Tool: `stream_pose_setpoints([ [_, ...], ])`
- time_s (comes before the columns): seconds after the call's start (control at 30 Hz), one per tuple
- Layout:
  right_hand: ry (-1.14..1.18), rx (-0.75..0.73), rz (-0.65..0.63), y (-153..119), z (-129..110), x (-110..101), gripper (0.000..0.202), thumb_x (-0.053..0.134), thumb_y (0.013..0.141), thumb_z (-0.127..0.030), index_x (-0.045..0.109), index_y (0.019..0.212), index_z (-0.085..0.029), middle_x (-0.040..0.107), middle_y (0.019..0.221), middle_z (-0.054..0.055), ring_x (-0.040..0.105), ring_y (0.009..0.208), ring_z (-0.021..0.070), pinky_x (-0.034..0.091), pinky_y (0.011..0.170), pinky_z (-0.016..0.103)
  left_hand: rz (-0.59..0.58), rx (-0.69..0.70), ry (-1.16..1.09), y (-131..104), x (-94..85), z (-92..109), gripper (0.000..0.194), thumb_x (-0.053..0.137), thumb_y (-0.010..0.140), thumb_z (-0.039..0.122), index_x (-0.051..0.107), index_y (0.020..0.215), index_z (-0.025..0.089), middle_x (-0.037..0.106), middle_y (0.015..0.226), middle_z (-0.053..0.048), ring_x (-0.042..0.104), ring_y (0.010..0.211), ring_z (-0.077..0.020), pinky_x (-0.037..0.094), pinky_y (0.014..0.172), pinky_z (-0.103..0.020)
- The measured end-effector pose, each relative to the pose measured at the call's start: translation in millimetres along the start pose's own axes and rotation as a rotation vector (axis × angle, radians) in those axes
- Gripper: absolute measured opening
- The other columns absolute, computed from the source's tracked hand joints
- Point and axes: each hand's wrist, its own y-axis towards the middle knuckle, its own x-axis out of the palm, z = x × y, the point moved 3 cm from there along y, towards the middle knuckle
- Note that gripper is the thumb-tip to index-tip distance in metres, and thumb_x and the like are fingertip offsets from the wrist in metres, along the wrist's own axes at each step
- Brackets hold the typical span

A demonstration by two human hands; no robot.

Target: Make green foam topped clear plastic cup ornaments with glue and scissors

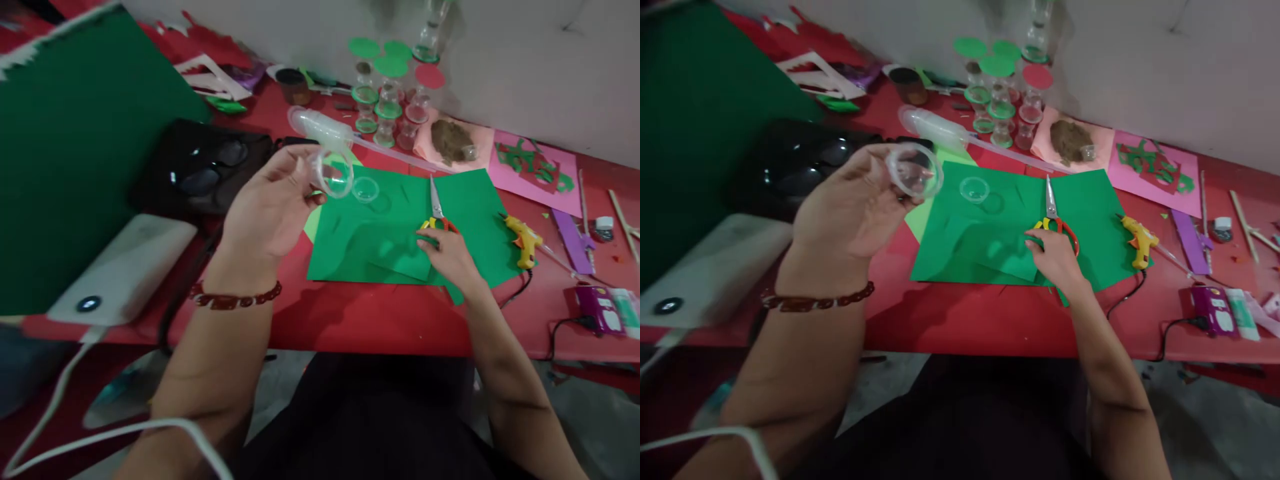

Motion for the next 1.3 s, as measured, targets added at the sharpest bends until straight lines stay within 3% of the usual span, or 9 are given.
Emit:
stream_pose_setpoints([
  [0.07, -0.020, -0.049, -0.008, -2, 0, 5, 0.028, 0.067, 0.091, -0.021, 0.082, 0.114, -0.022, 0.082, 0.112, 0.010, 0.077, 0.098, 0.0273, 0.059, 0.093, 0.043, -0.056, 0.103, 0.187, -4, -13.3, -3, 0.016, 0.080, 0.087, 0.021, 0.081, 0.103, 0.021, 0.074, 0.096, -0.003, 0.062, 0.090, -0.0158, 0.046, 0.080, -0.026],
  [0.17, -0.041, -0.111, 0.035, -9, 2, 8, 0.030, 0.064, 0.093, -0.022, 0.082, 0.118, -0.021, 0.082, 0.116, 0.012, 0.077, 0.105, 0.0297, 0.060, 0.096, 0.046, -0.154, 0.118, 0.486, -9, -25.6, -7, 0.027, 0.085, 0.082, 0.024, 0.083, 0.109, 0.025, 0.076, 0.105, -0.004, 0.062, 0.097, -0.0185, 0.046, 0.088, -0.028],
  [0.23, -0.045, -0.134, 0.062, -13, 2, 9, 0.030, 0.063, 0.094, -0.023, 0.081, 0.118, -0.021, 0.082, 0.114, 0.012, 0.078, 0.101, 0.0292, 0.062, 0.092, 0.046, -0.225, 0.079, 0.676, -12, -25.9, -8, 0.029, 0.089, 0.075, 0.022, 0.084, 0.104, 0.025, 0.077, 0.106, -0.005, 0.063, 0.103, -0.0235, 0.045, 0.098, -0.032],
  [0.33, -0.036, -0.148, 0.071, -15, 1, 9, 0.030, 0.061, 0.096, -0.025, 0.081, 0.118, -0.021, 0.082, 0.112, 0.011, 0.078, 0.097, 0.0279, 0.063, 0.088, 0.045, -0.234, 0.027, 0.830, -13, -21.1, -9, 0.035, 0.093, 0.066, 0.019, 0.083, 0.100, 0.026, 0.078, 0.103, -0.005, 0.063, 0.104, -0.0284, 0.043, 0.105, -0.038],
  [0.6, -0.025, -0.157, 0.050, -16, 0, 9, 0.031, 0.060, 0.098, -0.027, 0.081, 0.120, -0.023, 0.082, 0.113, 0.011, 0.077, 0.101, 0.0291, 0.062, 0.092, 0.047, -0.229, 0.021, 0.905, -12, -15.1, -25, 0.031, 0.095, 0.061, 0.018, 0.080, 0.087, 0.028, 0.075, 0.092, -0.005, 0.061, 0.109, -0.0339, 0.044, 0.102, -0.044],
  [0.83, -0.048, -0.157, 0.066, -17, -2, 10, 0.031, 0.060, 0.098, -0.025, 0.080, 0.120, -0.020, 0.081, 0.113, 0.012, 0.078, 0.098, 0.0288, 0.062, 0.089, 0.046, -0.290, 0.033, 1.053, -11, -13.9, -34, 0.026, 0.094, 0.065, 0.020, 0.081, 0.085, 0.029, 0.076, 0.095, -0.005, 0.061, 0.110, -0.0347, 0.036, 0.110, -0.048],
  [1.13, -0.056, -0.179, 0.073, -19, -3, 9, 0.031, 0.059, 0.098, -0.023, 0.080, 0.121, -0.020, 0.082, 0.111, 0.012, 0.078, 0.098, 0.0279, 0.063, 0.087, 0.043, -0.328, 0.035, 1.077, -14, -12.7, -40, 0.025, 0.091, 0.069, 0.019, 0.081, 0.090, 0.028, 0.078, 0.101, -0.006, 0.061, 0.110, -0.0356, 0.038, 0.107, -0.049],
  [1.3, -0.081, -0.214, 0.107, -20, -4, 9, 0.031, 0.057, 0.100, -0.024, 0.080, 0.119, -0.018, 0.082, 0.110, 0.012, 0.079, 0.096, 0.0275, 0.064, 0.085, 0.042, -0.415, 0.092, 1.308, -16, -9.6, -39, 0.023, 0.082, 0.081, 0.022, 0.080, 0.103, 0.026, 0.080, 0.114, -0.007, 0.064, 0.113, -0.0337, 0.039, 0.105, -0.051],
])
